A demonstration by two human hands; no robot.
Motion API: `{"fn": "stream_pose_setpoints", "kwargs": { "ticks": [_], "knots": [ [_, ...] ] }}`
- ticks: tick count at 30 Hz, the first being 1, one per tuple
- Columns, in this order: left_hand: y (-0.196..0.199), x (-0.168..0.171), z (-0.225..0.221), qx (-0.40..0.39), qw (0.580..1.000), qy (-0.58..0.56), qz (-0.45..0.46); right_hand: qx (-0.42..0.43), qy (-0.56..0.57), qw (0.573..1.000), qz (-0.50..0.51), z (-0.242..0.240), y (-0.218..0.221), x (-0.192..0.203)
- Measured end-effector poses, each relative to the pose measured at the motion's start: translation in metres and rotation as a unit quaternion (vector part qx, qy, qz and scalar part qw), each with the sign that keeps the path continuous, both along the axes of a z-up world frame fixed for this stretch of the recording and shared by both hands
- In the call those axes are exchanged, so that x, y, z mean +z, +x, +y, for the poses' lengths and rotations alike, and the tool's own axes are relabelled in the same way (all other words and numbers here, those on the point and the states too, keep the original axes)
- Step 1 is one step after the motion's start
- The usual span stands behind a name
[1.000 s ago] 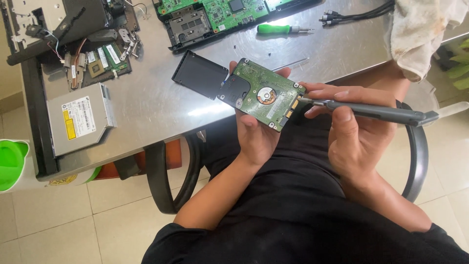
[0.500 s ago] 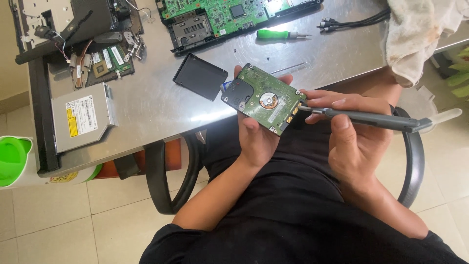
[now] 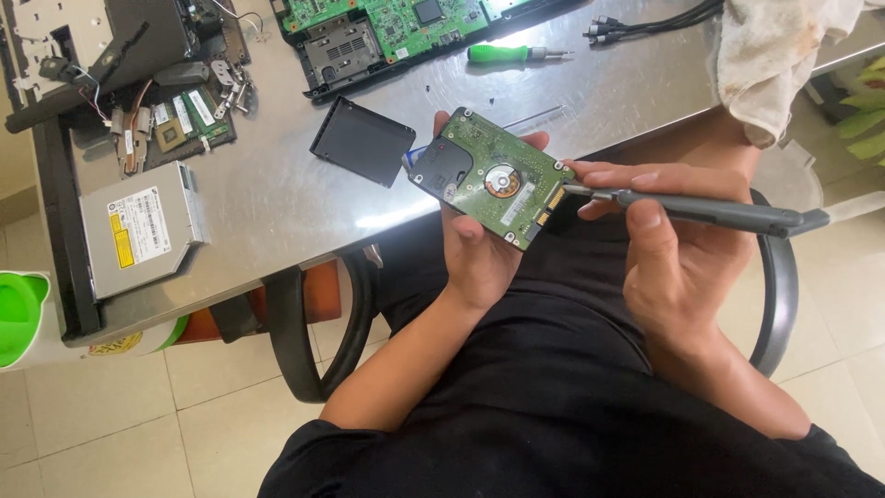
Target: Unscrewing a hard drive from a laptop bracket, removing it, and cleaning the connector pins with a tool.
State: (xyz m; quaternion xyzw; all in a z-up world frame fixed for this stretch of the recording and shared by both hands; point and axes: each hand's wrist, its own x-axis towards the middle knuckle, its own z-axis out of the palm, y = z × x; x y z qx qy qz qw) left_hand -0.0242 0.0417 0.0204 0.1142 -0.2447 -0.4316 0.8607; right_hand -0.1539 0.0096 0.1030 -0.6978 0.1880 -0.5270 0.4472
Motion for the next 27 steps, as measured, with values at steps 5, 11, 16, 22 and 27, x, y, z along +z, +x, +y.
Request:
{"fn": "stream_pose_setpoints", "kwargs": {
  "ticks": [5,11,16,22,27],
  "knots": [
    [0.003,-0.001,0.0,0.011,1.0,-0.003,0.007,-0.009,-0.021,1.0,0.014,0.005,0.006,0.001],
    [0.005,0.001,0.004,0.038,0.999,0.002,0.009,0.026,-0.016,0.999,0.021,0.002,0.01,0.002],
    [0.005,0.003,0.005,0.043,0.999,-0.011,0.003,0.03,-0.012,0.999,0.005,0.001,0.011,0.002],
    [0.005,-0.002,0.003,0.072,0.997,-0.014,-0.004,0.048,0.032,0.998,0.0,0.0,0.011,-0.002],
    [-0.001,-0.004,0.005,0.061,0.998,-0.022,0.002,0.029,0.026,0.999,-0.025,0.0,0.012,-0.003]
  ]
}}
